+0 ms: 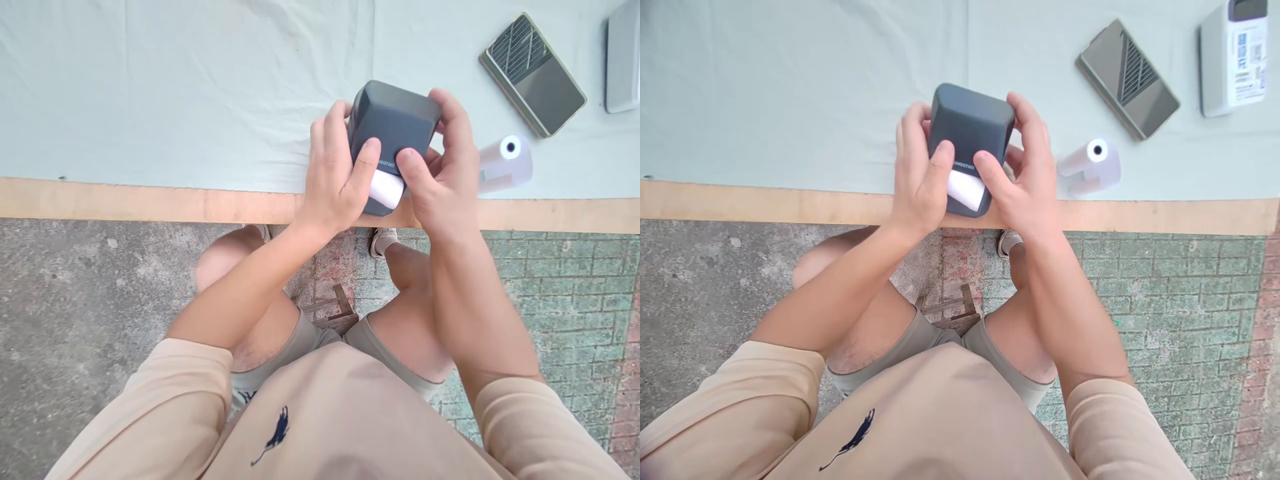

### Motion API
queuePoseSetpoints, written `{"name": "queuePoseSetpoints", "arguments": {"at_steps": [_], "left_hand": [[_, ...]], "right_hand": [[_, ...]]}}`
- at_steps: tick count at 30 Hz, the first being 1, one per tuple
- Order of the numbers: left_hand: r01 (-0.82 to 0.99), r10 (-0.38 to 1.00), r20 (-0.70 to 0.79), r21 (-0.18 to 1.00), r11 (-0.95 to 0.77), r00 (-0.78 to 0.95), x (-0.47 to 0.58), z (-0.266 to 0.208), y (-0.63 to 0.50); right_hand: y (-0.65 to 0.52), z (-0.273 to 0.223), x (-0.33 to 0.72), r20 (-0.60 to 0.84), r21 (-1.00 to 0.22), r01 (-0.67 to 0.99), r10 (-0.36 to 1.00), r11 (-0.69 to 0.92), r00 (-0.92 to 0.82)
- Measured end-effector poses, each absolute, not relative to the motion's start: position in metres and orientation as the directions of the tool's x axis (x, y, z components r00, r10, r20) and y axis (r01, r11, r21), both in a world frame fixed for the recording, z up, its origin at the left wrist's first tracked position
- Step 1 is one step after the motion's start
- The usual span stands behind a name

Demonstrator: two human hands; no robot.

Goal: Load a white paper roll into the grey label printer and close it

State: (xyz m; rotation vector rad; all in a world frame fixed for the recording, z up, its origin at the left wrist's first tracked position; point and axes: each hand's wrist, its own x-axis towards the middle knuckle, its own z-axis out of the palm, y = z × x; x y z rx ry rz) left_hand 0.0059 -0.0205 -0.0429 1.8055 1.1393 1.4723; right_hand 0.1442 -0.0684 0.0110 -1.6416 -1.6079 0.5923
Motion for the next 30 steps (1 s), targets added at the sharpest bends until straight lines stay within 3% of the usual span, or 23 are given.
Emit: {"name": "queuePoseSetpoints", "arguments": {"at_steps": [4,6,10,13,21,26,30], "left_hand": [[0.04,0.875,0.483,0.874,-0.484,0.028,0.004,-0.034,-0.024],[-0.026,0.909,0.394,0.919,-0.394,0.135,-0.002,-0.027,-0.024],[-0.105,0.897,0.185,0.982,-0.156,0.4,-0.009,-0.02,-0.021],[-0.133,0.874,0.141,0.987,-0.088,0.466,-0.012,-0.018,-0.018],[-0.391,0.88,0.016,0.899,0.195,0.475,-0.021,0.005,-0.023],[-0.431,0.856,-0.137,0.817,0.382,0.499,-0.015,0.012,-0.026],[-0.494,0.85,-0.133,0.764,0.415,0.509,-0.01,0.01,-0.026]], "right_hand": [[-0.072,0.008,0.138,0.272,-0.834,0.522,0.956,0.177,0.111],[-0.071,0.006,0.138,0.311,-0.84,0.499,0.943,0.213,0.121],[-0.069,0.004,0.14,0.258,-0.883,0.439,0.954,0.169,0.152],[-0.07,0.007,0.137,0.23,-0.89,0.435,0.958,0.137,0.169],[-0.064,0.001,0.137,0.11,-0.992,0.087,0.976,0.094,0.189],[-0.063,0.001,0.138,0.079,-0.997,-0.01,0.983,0.082,0.164],[-0.063,0.003,0.134,0.083,-0.995,-0.037,0.982,0.091,0.172]]}}
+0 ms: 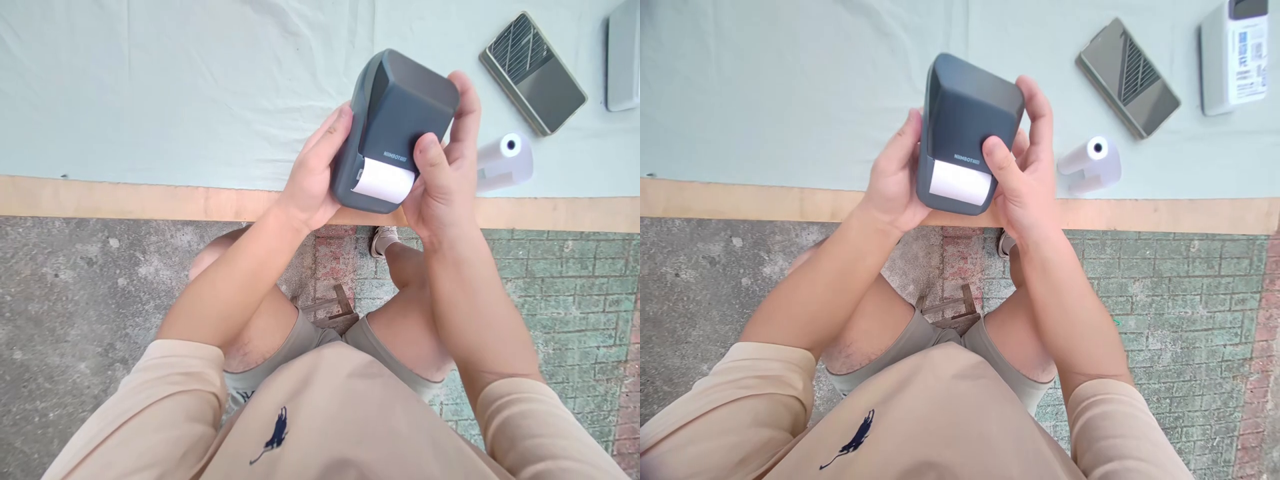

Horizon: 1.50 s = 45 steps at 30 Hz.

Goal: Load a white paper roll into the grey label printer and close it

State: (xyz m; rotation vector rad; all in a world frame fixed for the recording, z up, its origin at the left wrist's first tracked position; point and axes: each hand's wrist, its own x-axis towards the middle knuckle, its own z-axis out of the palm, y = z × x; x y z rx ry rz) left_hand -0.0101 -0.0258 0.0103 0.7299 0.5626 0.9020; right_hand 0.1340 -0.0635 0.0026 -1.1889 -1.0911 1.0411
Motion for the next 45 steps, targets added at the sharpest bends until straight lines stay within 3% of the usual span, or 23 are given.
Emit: {"name": "queuePoseSetpoints", "arguments": {"at_steps": [5,14,17,21,24,28,31,34,37,40,43,45], "left_hand": [[-0.531,0.849,-0.136,0.726,0.437,0.511,-0.012,0.007,-0.024],[-0.63,0.837,-0.109,0.608,0.484,0.537,-0.013,-0.002,-0.021],[-0.623,0.824,-0.132,0.591,0.512,0.551,-0.011,-0.002,-0.021],[-0.574,0.809,-0.194,0.615,0.54,0.554,-0.01,0.002,-0.023],[-0.565,0.771,-0.118,0.613,0.552,0.626,-0.01,0.006,-0.026],[-0.523,0.783,-0.115,0.684,0.509,0.611,-0.011,0.008,-0.029],[-0.487,0.805,-0.144,0.73,0.479,0.576,-0.01,0.007,-0.03],[-0.491,0.821,-0.129,0.745,0.451,0.556,-0.009,0.007,-0.032],[-0.474,0.823,-0.116,0.769,0.428,0.556,-0.009,0.01,-0.033],[-0.428,0.823,-0.145,0.797,0.426,0.549,-0.008,0.012,-0.035],[-0.442,0.82,-0.159,0.778,0.447,0.55,-0.008,0.011,-0.034],[-0.464,0.813,-0.176,0.746,0.478,0.555,-0.008,0.009,-0.032]], "right_hand": [[-0.064,0.004,0.137,0.094,-0.996,0.028,0.977,0.09,0.19],[-0.068,0.018,0.149,0.093,-0.949,0.3,0.995,0.101,-0.041],[-0.065,0.028,0.149,0.225,-0.914,0.367,0.969,0.173,0.102],[-0.056,0.038,0.144,0.505,-0.828,0.444,0.799,0.341,0.327],[-0.053,0.045,0.136,0.553,-0.798,0.492,0.748,0.349,0.366],[-0.056,0.051,0.135,0.54,-0.763,0.562,0.792,0.319,0.285],[-0.059,0.055,0.141,0.492,-0.603,0.759,0.863,0.244,0.113],[-0.061,0.059,0.148,0.265,-0.406,0.907,0.964,0.115,-0.003],[-0.06,0.064,0.149,0.054,-0.306,0.952,0.999,0.014,0.002],[-0.06,0.066,0.146,-0.002,-0.246,0.969,1.0,0.001,-0.001],[-0.062,0.07,0.143,0.051,-0.318,0.948,0.999,0.005,0.011],[-0.064,0.072,0.146,0.112,-0.526,0.85,0.993,0.03,0.034]]}}
